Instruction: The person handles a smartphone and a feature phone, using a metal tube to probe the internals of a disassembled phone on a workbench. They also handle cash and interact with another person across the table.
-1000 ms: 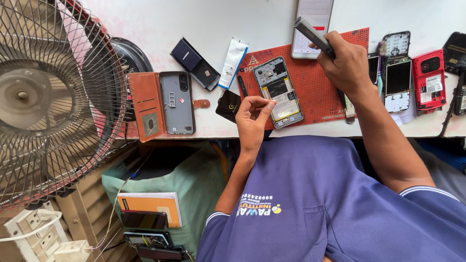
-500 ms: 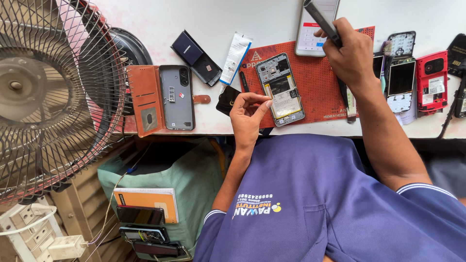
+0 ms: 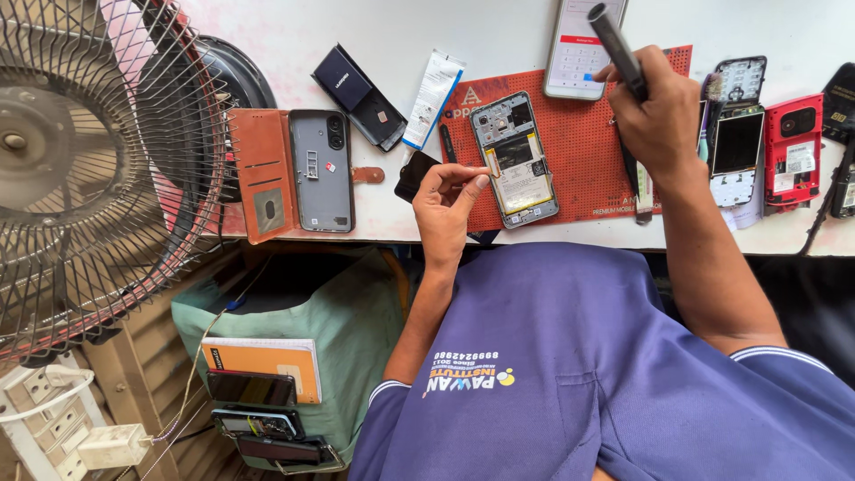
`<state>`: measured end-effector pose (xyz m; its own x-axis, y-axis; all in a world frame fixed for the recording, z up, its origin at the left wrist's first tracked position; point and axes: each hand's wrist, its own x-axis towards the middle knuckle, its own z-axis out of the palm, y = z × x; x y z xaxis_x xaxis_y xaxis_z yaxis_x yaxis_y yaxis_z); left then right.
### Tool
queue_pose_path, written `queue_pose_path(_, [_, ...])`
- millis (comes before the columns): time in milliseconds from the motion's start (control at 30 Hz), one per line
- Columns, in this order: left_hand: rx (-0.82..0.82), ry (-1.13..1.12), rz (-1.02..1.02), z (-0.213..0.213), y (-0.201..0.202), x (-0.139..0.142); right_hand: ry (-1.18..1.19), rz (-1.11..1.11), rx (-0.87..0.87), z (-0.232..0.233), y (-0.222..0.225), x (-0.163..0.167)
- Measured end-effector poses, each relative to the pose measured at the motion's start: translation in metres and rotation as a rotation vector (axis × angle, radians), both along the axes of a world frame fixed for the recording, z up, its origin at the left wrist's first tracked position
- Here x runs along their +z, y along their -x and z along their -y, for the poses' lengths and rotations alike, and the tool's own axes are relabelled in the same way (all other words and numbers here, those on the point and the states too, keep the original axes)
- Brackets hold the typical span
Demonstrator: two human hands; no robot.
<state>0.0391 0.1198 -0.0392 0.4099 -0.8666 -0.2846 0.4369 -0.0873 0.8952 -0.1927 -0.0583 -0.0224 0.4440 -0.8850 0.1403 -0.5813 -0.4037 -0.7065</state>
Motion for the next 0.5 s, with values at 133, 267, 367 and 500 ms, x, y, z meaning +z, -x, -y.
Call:
queue_pose_path(133, [-0.002,-0.01,0.036,0.002,-0.001,0.0,-0.039,-0.036,-0.051,-0.002,-0.001,-0.002])
queue_pose_path(267, [0.011,0.005,0.068,0.003,-0.003,0.003,0.0,0.048,-0.027,-0.002,0.0,-0.004])
queue_pose_path(367, [0.003,-0.003,0.065,0.003,-0.003,0.003,0.005,-0.001,-0.03,-0.002,0.0,-0.007])
queue_pose_path(500, [-0.001,0.008,0.044,0.003,-0.003,0.003,0.019,-0.091,-0.045,-0.001,-0.002,-0.011])
